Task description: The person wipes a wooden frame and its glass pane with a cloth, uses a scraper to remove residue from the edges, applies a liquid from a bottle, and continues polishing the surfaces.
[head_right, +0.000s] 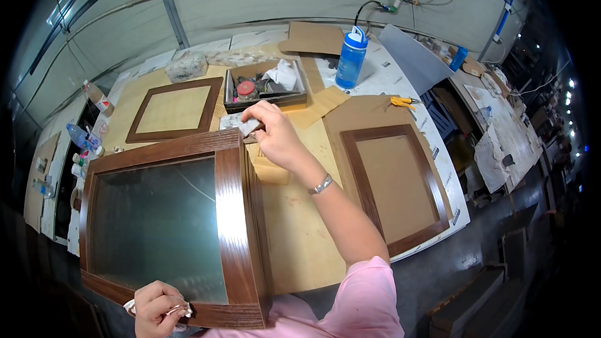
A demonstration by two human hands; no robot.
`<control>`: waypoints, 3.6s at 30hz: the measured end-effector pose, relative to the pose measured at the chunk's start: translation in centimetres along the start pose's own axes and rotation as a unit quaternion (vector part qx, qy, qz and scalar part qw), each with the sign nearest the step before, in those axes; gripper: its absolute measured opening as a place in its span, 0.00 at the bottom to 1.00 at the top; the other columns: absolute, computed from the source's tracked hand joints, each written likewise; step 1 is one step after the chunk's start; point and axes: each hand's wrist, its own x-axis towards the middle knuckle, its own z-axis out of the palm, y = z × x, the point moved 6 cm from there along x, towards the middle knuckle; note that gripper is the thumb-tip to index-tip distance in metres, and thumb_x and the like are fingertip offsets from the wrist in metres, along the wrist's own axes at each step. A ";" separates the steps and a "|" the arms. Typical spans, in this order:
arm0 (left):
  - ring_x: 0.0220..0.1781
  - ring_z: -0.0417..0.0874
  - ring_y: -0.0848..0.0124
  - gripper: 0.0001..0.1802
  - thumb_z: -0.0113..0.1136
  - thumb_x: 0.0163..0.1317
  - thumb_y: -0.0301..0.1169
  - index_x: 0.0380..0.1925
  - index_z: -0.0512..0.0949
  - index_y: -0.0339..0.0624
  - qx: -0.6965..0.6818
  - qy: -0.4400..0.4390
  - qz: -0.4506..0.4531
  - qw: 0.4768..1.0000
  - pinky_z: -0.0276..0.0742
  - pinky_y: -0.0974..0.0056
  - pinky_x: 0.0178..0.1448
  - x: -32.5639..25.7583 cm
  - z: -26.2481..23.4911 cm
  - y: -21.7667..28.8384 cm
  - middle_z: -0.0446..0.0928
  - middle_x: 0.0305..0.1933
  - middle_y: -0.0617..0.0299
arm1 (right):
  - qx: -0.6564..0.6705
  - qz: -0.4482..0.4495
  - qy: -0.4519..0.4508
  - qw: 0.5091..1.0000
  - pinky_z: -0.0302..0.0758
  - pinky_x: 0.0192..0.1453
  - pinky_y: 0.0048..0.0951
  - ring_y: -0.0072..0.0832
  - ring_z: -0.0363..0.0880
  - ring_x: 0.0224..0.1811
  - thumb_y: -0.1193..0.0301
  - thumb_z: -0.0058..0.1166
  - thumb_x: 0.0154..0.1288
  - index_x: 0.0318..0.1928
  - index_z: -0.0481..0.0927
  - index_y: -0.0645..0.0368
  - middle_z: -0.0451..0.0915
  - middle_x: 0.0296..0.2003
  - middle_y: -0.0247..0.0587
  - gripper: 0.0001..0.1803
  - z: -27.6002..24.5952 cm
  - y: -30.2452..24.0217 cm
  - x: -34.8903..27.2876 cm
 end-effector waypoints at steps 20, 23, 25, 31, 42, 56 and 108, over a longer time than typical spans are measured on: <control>0.32 0.81 0.56 0.04 0.64 0.52 0.21 0.27 0.79 0.32 -0.015 -0.011 -0.002 1.000 0.76 0.60 0.35 0.1 0.1 -0.1 0.78 0.30 0.49 | 0.077 0.024 -0.046 0.996 0.74 0.47 0.28 0.25 0.76 0.42 0.87 0.56 0.56 0.41 0.78 0.64 0.73 0.37 0.35 0.12 0.5 1.1 0.1; 0.32 0.81 0.56 0.04 0.64 0.52 0.22 0.27 0.80 0.32 -0.014 -0.005 -0.005 1.000 0.76 0.60 0.35 -0.1 0.0 -0.1 0.78 0.30 0.49 | 0.062 0.007 -0.093 0.994 0.73 0.46 0.27 0.25 0.75 0.41 0.85 0.56 0.58 0.41 0.79 0.63 0.73 0.37 0.35 0.10 0.3 -0.9 -2.0; 0.32 0.81 0.56 0.04 0.64 0.52 0.22 0.27 0.80 0.32 -0.015 -0.004 -0.007 1.000 0.76 0.60 0.35 -0.1 0.0 0.0 0.78 0.30 0.49 | 0.078 0.015 -0.075 0.994 0.73 0.45 0.27 0.25 0.74 0.40 0.85 0.55 0.60 0.42 0.78 0.63 0.73 0.37 0.35 0.10 -0.1 -0.5 -2.0; 0.33 0.82 0.56 0.04 0.64 0.53 0.23 0.27 0.80 0.32 -0.014 -0.018 0.003 1.000 0.77 0.59 0.36 0.3 0.1 0.1 0.78 0.31 0.49 | 0.065 0.003 -0.040 0.997 0.73 0.46 0.27 0.26 0.74 0.40 0.86 0.53 0.60 0.41 0.77 0.64 0.73 0.37 0.35 0.09 0.3 0.5 -0.6; 0.34 0.82 0.55 0.04 0.64 0.54 0.23 0.28 0.79 0.31 -0.018 -0.026 -0.022 0.999 0.77 0.59 0.37 0.0 0.1 -0.1 0.78 0.32 0.48 | 0.099 0.013 -0.120 0.988 0.74 0.50 0.28 0.26 0.76 0.47 0.85 0.52 0.57 0.44 0.79 0.61 0.77 0.42 0.35 0.14 0.3 -1.5 -2.5; 0.23 0.78 0.68 0.08 0.67 0.48 0.32 0.22 0.82 0.38 0.028 0.066 -0.029 0.997 0.68 0.66 0.27 -1.7 0.5 -1.3 0.76 0.25 0.58 | 0.099 -0.044 -0.180 0.978 0.73 0.56 0.33 0.35 0.76 0.53 0.89 0.50 0.51 0.43 0.81 0.60 0.77 0.46 0.39 0.19 1.3 -6.1 -8.3; 0.80 0.58 0.56 0.18 0.48 0.76 0.39 0.61 0.79 0.56 0.256 -0.130 0.125 0.950 0.41 0.30 0.79 21.7 6.0 -6.5 0.68 0.75 0.67 | -0.146 -0.058 0.085 0.984 0.82 0.59 0.45 0.50 0.86 0.46 0.67 0.70 0.48 0.48 0.78 0.70 0.84 0.43 0.57 0.28 10.1 -21.5 -25.0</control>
